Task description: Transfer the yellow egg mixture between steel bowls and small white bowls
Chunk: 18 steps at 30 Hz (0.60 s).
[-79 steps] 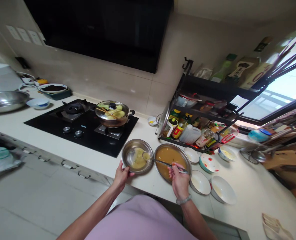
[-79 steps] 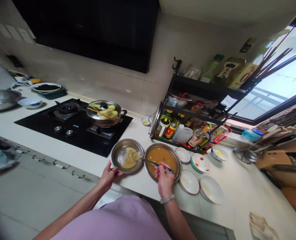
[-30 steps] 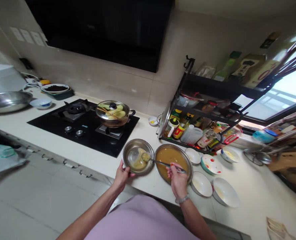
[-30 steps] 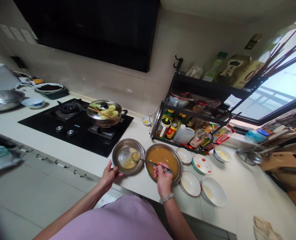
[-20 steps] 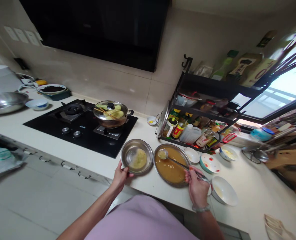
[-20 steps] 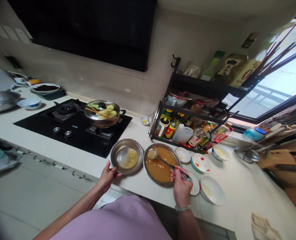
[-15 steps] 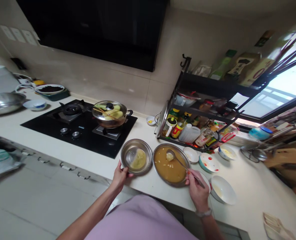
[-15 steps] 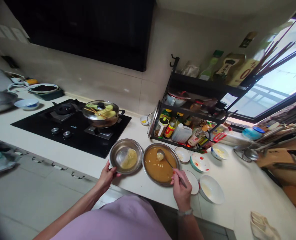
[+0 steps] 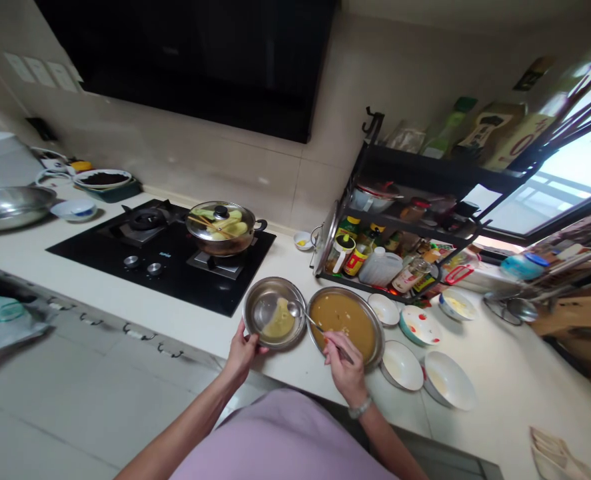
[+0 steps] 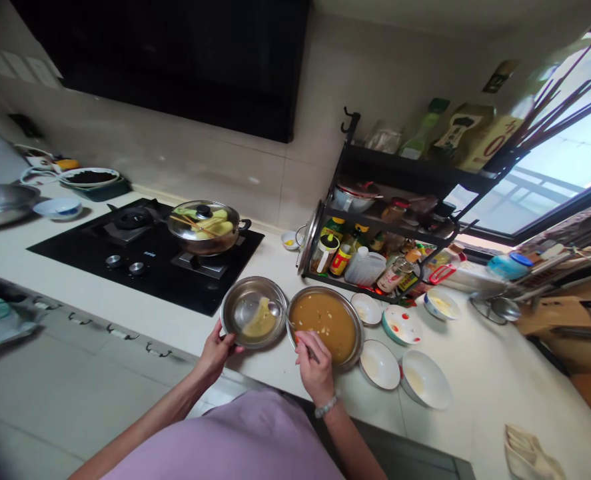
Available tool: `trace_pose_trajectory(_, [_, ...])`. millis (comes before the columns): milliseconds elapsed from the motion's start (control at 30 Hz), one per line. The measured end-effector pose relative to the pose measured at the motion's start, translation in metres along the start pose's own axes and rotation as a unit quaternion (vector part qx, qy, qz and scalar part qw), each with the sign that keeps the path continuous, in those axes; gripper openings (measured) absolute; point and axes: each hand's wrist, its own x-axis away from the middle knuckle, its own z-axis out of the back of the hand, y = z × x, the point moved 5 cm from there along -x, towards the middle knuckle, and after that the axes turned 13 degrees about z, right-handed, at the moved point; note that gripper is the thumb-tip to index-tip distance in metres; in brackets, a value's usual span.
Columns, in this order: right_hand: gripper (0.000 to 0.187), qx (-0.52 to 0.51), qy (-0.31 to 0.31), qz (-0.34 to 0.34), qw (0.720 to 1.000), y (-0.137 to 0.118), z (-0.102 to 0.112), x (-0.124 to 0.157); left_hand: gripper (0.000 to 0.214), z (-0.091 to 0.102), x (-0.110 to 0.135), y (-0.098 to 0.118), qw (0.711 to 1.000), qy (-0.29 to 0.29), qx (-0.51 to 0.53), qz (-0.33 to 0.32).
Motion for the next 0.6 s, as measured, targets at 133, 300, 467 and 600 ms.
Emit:
trace_pose_trajectory(133, [0.021,-0.018,-0.029,-0.015,0.999,0.01,-0.02,-0.003,0.074,0.002,0.001,-0.001,1.0,-0.001,-0.007,-0.008])
trace_pose_trajectory(300, [0.024,-0.053,0.028,-0.15,0.987,0.034,-0.027,0.007,0.074,0.005,0.003,0.002,1.0,-0.002,-0.018,-0.025])
trace_pose_trajectory(467, [0.035,-0.133,0.18,-0.289,0.931,0.047,-0.02,0.014,0.075,0.007,0.002,0.005,1.0,-0.001,-0.016,-0.021])
trace_pose_trajectory(600, [0.041,-0.169,0.229,-0.316,0.905,0.04,-0.009,0.008,0.075,0.007,-0.001,0.005,1.0,-0.003,-0.008,-0.01])
